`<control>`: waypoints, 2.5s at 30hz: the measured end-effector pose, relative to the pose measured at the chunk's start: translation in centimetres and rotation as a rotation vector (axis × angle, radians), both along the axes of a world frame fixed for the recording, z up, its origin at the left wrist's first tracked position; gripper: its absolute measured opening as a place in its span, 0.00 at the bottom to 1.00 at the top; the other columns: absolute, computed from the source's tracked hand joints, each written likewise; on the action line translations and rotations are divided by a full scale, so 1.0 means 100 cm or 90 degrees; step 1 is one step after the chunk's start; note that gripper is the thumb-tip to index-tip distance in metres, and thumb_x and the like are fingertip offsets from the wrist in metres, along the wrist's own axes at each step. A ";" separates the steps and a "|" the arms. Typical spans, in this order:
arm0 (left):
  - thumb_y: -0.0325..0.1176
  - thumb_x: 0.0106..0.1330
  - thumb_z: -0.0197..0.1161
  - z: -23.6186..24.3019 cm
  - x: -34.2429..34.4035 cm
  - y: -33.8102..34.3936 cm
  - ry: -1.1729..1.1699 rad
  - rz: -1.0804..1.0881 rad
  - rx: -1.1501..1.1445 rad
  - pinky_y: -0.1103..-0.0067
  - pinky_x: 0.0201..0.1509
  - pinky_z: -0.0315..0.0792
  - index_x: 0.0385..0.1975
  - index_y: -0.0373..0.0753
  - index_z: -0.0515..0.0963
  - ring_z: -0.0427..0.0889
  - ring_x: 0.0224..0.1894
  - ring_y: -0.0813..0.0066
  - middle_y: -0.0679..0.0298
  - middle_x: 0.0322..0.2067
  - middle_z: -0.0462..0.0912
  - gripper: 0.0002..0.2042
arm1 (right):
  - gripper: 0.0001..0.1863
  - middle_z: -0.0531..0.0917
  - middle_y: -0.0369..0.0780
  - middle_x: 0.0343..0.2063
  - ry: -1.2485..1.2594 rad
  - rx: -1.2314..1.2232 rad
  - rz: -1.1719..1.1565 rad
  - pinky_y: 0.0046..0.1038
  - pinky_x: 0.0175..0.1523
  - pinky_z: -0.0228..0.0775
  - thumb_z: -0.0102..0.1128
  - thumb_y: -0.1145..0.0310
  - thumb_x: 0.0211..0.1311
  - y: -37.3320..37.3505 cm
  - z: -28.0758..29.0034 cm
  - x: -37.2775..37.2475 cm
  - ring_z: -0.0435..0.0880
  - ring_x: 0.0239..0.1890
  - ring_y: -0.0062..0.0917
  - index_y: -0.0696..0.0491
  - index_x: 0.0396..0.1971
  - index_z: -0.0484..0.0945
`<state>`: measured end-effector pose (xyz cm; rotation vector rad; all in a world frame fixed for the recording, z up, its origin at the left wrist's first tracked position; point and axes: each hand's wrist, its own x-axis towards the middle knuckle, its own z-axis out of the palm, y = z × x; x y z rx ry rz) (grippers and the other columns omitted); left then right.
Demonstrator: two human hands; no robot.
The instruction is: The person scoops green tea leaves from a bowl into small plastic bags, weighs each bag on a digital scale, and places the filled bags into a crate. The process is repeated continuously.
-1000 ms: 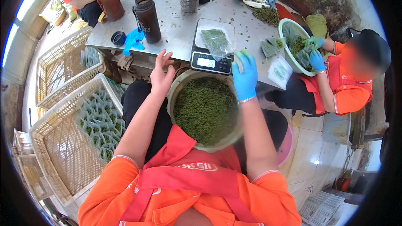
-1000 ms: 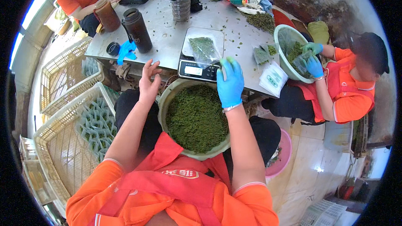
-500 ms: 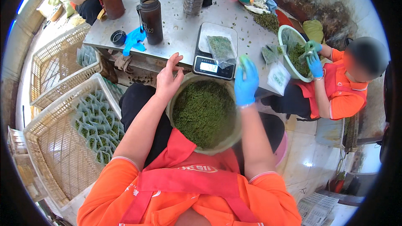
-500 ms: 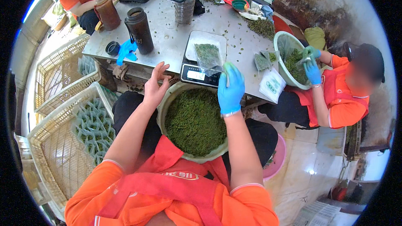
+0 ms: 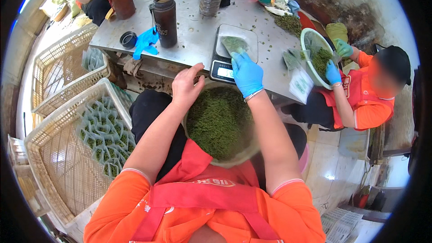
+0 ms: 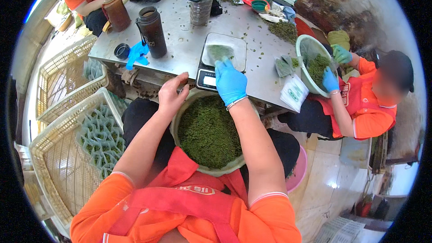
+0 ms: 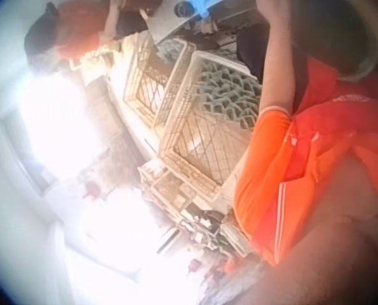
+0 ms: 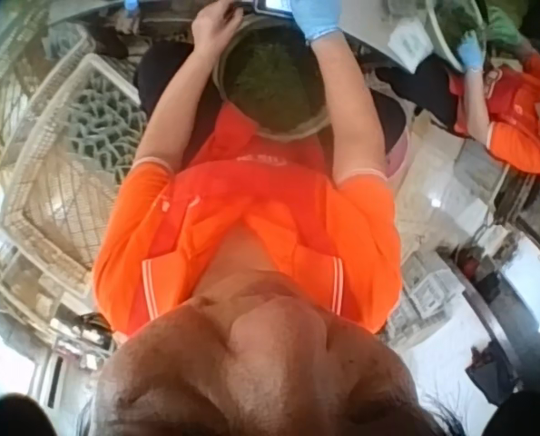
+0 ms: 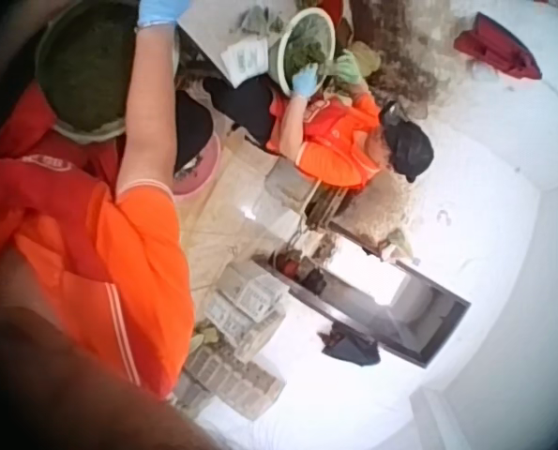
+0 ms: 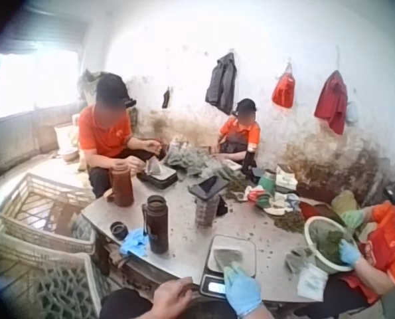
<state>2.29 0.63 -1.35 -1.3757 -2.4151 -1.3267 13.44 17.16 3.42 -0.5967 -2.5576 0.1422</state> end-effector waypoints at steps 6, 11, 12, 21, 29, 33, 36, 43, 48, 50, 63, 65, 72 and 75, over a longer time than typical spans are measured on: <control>0.35 0.44 0.67 0.006 -0.005 0.002 0.058 0.108 -0.139 0.70 0.39 0.72 0.49 0.44 0.68 0.79 0.35 0.64 0.60 0.27 0.79 0.27 | 0.11 0.80 0.39 0.39 -0.079 0.030 0.181 0.34 0.32 0.73 0.57 0.69 0.49 -0.071 0.033 -0.003 0.81 0.31 0.34 0.47 0.35 0.78; 0.35 0.45 0.66 0.002 -0.005 0.000 0.140 0.032 0.017 0.68 0.32 0.72 0.49 0.44 0.68 0.80 0.31 0.57 0.57 0.31 0.80 0.27 | 0.09 0.79 0.44 0.36 -0.327 -0.113 0.110 0.36 0.34 0.73 0.52 0.65 0.53 -0.065 -0.003 -0.023 0.80 0.33 0.37 0.50 0.33 0.77; 0.36 0.45 0.66 0.000 -0.007 0.000 0.199 0.021 0.086 0.68 0.31 0.72 0.49 0.43 0.68 0.79 0.30 0.57 0.57 0.30 0.80 0.27 | 0.09 0.79 0.43 0.36 -0.286 -0.113 0.131 0.36 0.34 0.73 0.52 0.65 0.53 -0.067 -0.001 -0.021 0.80 0.33 0.37 0.50 0.34 0.77; 0.27 0.45 0.59 0.001 -0.001 -0.002 0.106 0.025 -0.072 0.65 0.36 0.72 0.55 0.42 0.63 0.78 0.35 0.53 0.52 0.34 0.79 0.31 | 0.14 0.77 0.44 0.41 -0.172 -0.139 0.124 0.40 0.31 0.73 0.46 0.69 0.54 -0.082 -0.011 -0.023 0.80 0.28 0.43 0.47 0.41 0.73; 0.46 0.51 0.65 0.008 0.000 -0.005 -0.027 0.138 -0.170 0.67 0.35 0.73 0.57 0.49 0.64 0.80 0.30 0.54 0.56 0.31 0.81 0.31 | 0.19 0.81 0.42 0.34 0.211 -0.857 0.310 0.25 0.38 0.73 0.53 0.77 0.56 -0.056 0.034 0.039 0.82 0.28 0.23 0.57 0.50 0.72; 0.49 0.51 0.65 0.003 -0.006 -0.002 -0.236 0.164 -0.011 0.72 0.45 0.72 0.55 0.45 0.66 0.80 0.42 0.60 0.55 0.41 0.80 0.31 | 0.23 0.79 0.40 0.35 0.527 -0.748 -0.096 0.21 0.33 0.74 0.46 0.77 0.59 0.034 0.006 0.097 0.81 0.27 0.21 0.55 0.56 0.65; 0.51 0.49 0.66 0.000 -0.010 0.000 -0.301 0.168 0.010 0.73 0.49 0.70 0.55 0.44 0.66 0.79 0.45 0.62 0.57 0.43 0.80 0.33 | 0.28 0.78 0.40 0.35 0.449 -0.681 -0.268 0.19 0.18 0.66 0.51 0.72 0.56 0.114 -0.022 0.123 0.78 0.19 0.19 0.52 0.59 0.61; 0.56 0.46 0.67 0.009 -0.011 -0.011 -0.262 0.186 -0.060 0.71 0.50 0.69 0.55 0.45 0.66 0.78 0.46 0.58 0.58 0.43 0.80 0.36 | 0.13 0.81 0.38 0.24 0.363 -0.666 -0.223 0.19 0.14 0.62 0.49 0.70 0.60 0.156 -0.024 0.092 0.71 0.09 0.18 0.57 0.43 0.77; 0.57 0.50 0.63 0.017 -0.009 -0.010 -0.257 0.146 -0.038 0.71 0.49 0.69 0.53 0.40 0.68 0.77 0.47 0.56 0.52 0.43 0.79 0.34 | 0.13 0.81 0.38 0.27 0.447 -0.653 -0.072 0.17 0.17 0.64 0.48 0.73 0.61 0.039 0.034 0.055 0.72 0.12 0.15 0.58 0.43 0.77; 0.55 0.57 0.57 0.013 -0.011 -0.015 -0.269 0.153 -0.009 0.69 0.49 0.69 0.50 0.37 0.71 0.77 0.46 0.53 0.49 0.40 0.79 0.29 | 0.13 0.81 0.38 0.29 0.420 -0.602 -0.025 0.16 0.18 0.65 0.49 0.73 0.61 0.010 0.031 0.035 0.71 0.14 0.13 0.57 0.43 0.77; 0.48 0.65 0.51 0.031 -0.083 -0.291 -0.172 0.556 0.188 0.74 0.40 0.73 0.48 0.41 0.75 0.81 0.33 0.71 0.55 0.32 0.82 0.20 | 0.15 0.79 0.43 0.43 0.226 -0.690 -0.008 0.17 0.28 0.69 0.46 0.75 0.63 -0.036 -0.038 0.088 0.76 0.23 0.16 0.60 0.49 0.72; 0.52 0.65 0.49 -0.003 -0.110 -0.371 -0.154 0.668 0.177 0.71 0.44 0.72 0.48 0.42 0.75 0.81 0.37 0.62 0.50 0.36 0.81 0.22 | 0.15 0.79 0.42 0.42 0.181 -0.749 0.013 0.17 0.28 0.69 0.47 0.75 0.63 -0.045 -0.054 0.092 0.77 0.22 0.17 0.60 0.49 0.72; 0.56 0.61 0.46 -0.042 -0.174 -0.488 -0.228 0.809 -0.086 0.65 0.49 0.68 0.53 0.40 0.68 0.78 0.41 0.48 0.47 0.38 0.79 0.28 | 0.15 0.80 0.42 0.40 0.097 -0.768 -0.022 0.18 0.27 0.69 0.48 0.73 0.63 -0.062 -0.079 0.107 0.78 0.21 0.17 0.58 0.49 0.73; 0.54 0.60 0.47 -0.108 -0.210 -0.517 -0.324 0.820 -0.052 0.64 0.50 0.67 0.54 0.40 0.67 0.77 0.45 0.48 0.46 0.40 0.78 0.28 | 0.15 0.80 0.42 0.40 0.069 -0.768 -0.032 0.18 0.27 0.69 0.48 0.73 0.63 -0.068 -0.076 0.109 0.78 0.22 0.17 0.58 0.48 0.73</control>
